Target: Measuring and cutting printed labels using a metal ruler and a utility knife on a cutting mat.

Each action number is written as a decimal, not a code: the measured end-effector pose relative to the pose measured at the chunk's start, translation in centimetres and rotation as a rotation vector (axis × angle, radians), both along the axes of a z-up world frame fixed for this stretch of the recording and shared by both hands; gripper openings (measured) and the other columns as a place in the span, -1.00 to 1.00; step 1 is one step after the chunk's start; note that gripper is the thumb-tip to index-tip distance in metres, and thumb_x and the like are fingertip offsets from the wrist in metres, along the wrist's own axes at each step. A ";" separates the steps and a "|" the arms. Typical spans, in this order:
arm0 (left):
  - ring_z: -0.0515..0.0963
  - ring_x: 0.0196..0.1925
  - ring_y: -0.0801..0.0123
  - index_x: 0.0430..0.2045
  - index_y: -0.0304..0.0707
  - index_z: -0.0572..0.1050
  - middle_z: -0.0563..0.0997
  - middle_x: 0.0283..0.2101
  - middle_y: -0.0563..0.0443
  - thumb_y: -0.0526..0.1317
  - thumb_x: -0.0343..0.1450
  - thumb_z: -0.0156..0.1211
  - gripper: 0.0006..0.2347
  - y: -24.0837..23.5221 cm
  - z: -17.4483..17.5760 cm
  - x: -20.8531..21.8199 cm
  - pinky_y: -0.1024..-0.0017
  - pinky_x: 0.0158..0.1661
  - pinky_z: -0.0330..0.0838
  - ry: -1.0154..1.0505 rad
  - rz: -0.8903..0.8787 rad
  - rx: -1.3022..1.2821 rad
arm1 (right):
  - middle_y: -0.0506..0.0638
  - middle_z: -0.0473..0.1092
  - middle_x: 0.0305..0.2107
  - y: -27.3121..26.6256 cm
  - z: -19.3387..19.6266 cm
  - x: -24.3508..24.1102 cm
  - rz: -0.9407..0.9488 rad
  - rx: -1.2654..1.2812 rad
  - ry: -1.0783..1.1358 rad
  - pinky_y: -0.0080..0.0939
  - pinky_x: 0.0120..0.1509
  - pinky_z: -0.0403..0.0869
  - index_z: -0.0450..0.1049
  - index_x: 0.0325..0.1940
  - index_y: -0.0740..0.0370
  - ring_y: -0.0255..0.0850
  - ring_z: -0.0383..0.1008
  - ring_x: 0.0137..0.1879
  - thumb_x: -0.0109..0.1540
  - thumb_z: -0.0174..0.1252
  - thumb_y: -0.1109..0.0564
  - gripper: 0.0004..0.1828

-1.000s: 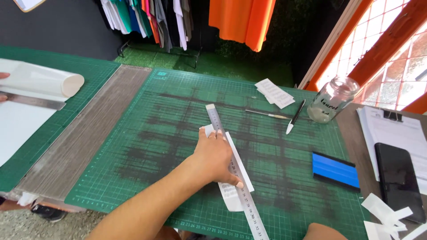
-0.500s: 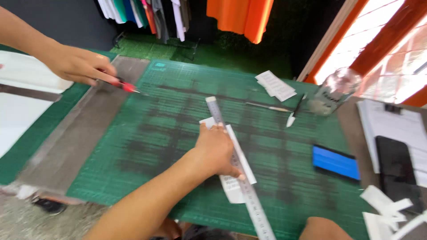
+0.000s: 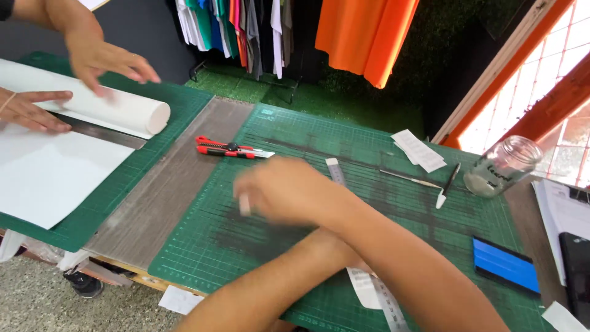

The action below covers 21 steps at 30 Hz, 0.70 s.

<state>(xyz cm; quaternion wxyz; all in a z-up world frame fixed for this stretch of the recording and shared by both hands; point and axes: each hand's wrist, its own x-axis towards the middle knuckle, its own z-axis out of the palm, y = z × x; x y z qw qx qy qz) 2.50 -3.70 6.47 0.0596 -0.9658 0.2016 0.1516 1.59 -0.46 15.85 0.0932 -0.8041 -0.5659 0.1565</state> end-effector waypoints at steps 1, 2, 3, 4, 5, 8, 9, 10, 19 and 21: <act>0.16 0.46 -0.29 0.30 -0.34 0.34 0.19 0.41 -0.58 0.56 0.13 0.14 0.02 0.4 0.2 0.1 -0.40 0.33 -0.12 -0.014 0.004 -0.015 | -0.14 0.56 -0.37 3.4 -3.9 4.3 -0.132 0.049 -0.166 0.04 -0.20 0.48 0.54 -0.17 -0.15 -0.08 0.59 -0.22 0.20 0.07 0.01 -0.82; 0.17 0.46 -0.29 0.30 -0.37 0.33 0.20 0.40 -0.58 0.55 0.13 0.14 0.02 0.8 0.3 0.2 -0.40 0.33 -0.11 -0.030 0.003 -0.027 | -0.03 0.60 -0.29 5.2 -7.3 9.2 -0.266 0.107 -0.334 0.17 -0.06 0.60 0.57 0.02 -0.18 0.07 0.64 -0.09 0.25 0.13 -0.04 -0.74; 0.17 0.46 -0.29 0.30 -0.37 0.33 0.20 0.40 -0.58 0.55 0.13 0.14 0.02 1.1 0.4 0.4 -0.40 0.33 -0.11 -0.036 0.000 -0.023 | -0.03 0.60 -0.29 7.0 -9.8 11.9 -0.269 0.111 -0.341 0.17 -0.06 0.60 0.57 0.02 -0.18 0.07 0.64 -0.09 0.25 0.13 -0.04 -0.74; 0.18 0.46 -0.29 0.29 -0.40 0.32 0.21 0.40 -0.59 0.54 0.14 0.14 0.02 1.7 0.5 0.4 -0.39 0.33 -0.11 -0.047 0.003 -0.033 | 0.00 0.60 -0.27 9.1 -12.5 14.4 -0.265 0.052 -0.407 0.20 -0.04 0.59 0.55 0.06 -0.18 0.06 0.65 -0.07 0.26 0.12 -0.03 -0.71; 0.19 0.46 -0.29 0.29 -0.44 0.31 0.22 0.39 -0.59 0.53 0.14 0.14 0.02 2.2 0.5 0.5 -0.39 0.33 -0.11 -0.059 0.006 -0.043 | 0.02 0.60 -0.25 11.2 -15.1 16.9 -0.261 -0.007 -0.474 0.24 -0.02 0.59 0.53 0.11 -0.18 0.04 0.65 -0.05 0.26 0.11 -0.03 -0.67; 0.20 0.45 -0.29 0.28 -0.50 0.29 0.24 0.38 -0.59 0.51 0.16 0.13 0.02 3.1 0.2 0.3 -0.39 0.33 -0.10 -0.069 -0.003 -0.053 | 0.18 0.58 -0.19 14.3 -22.2 20.9 -0.254 -0.027 -0.496 0.33 -0.03 0.54 0.22 0.44 0.05 0.12 0.64 -0.06 0.29 -0.12 0.07 -0.42; 0.20 0.45 -0.29 0.28 -0.50 0.29 0.24 0.38 -0.59 0.51 0.16 0.13 0.02 3.2 -0.1 0.0 -0.39 0.33 -0.10 -0.059 -0.008 -0.050 | 0.18 0.58 -0.19 14.3 -22.9 20.6 -0.259 -0.027 -0.486 0.33 -0.03 0.54 0.22 0.44 0.05 0.12 0.64 -0.06 0.29 -0.12 0.07 -0.42; 0.21 0.45 -0.29 0.27 -0.53 0.28 0.25 0.37 -0.59 0.50 0.16 0.13 0.02 3.3 -0.1 0.0 -0.38 0.33 -0.10 -0.069 -0.006 -0.065 | 0.16 0.56 -0.22 14.4 -23.2 20.8 -0.259 0.062 -0.580 0.30 -0.09 0.55 0.28 0.40 0.10 0.12 0.64 -0.11 0.29 -0.10 0.11 -0.45; 0.26 0.43 -0.30 0.25 -0.73 0.23 0.31 0.33 -0.59 0.44 0.20 0.12 0.03 0.7 -1.1 -2.0 -0.37 0.33 -0.08 -0.096 -0.040 -0.181 | 0.18 0.56 -0.14 3.6 -7.3 14.4 -0.476 0.227 -0.306 0.36 0.10 0.53 -0.14 0.60 0.07 0.18 0.60 0.04 0.29 0.10 0.16 -0.15; 0.27 0.43 -0.30 0.24 -0.76 0.22 0.32 0.32 -0.59 0.43 0.20 0.12 0.03 0.1 -1.6 -2.6 -0.37 0.33 -0.08 -0.089 -0.064 -0.204 | 0.27 0.56 -0.10 -2.1 -4.9 14.1 -0.629 0.285 -0.216 0.36 0.19 0.50 -0.18 0.63 0.08 0.25 0.58 0.11 0.25 0.16 0.21 -0.06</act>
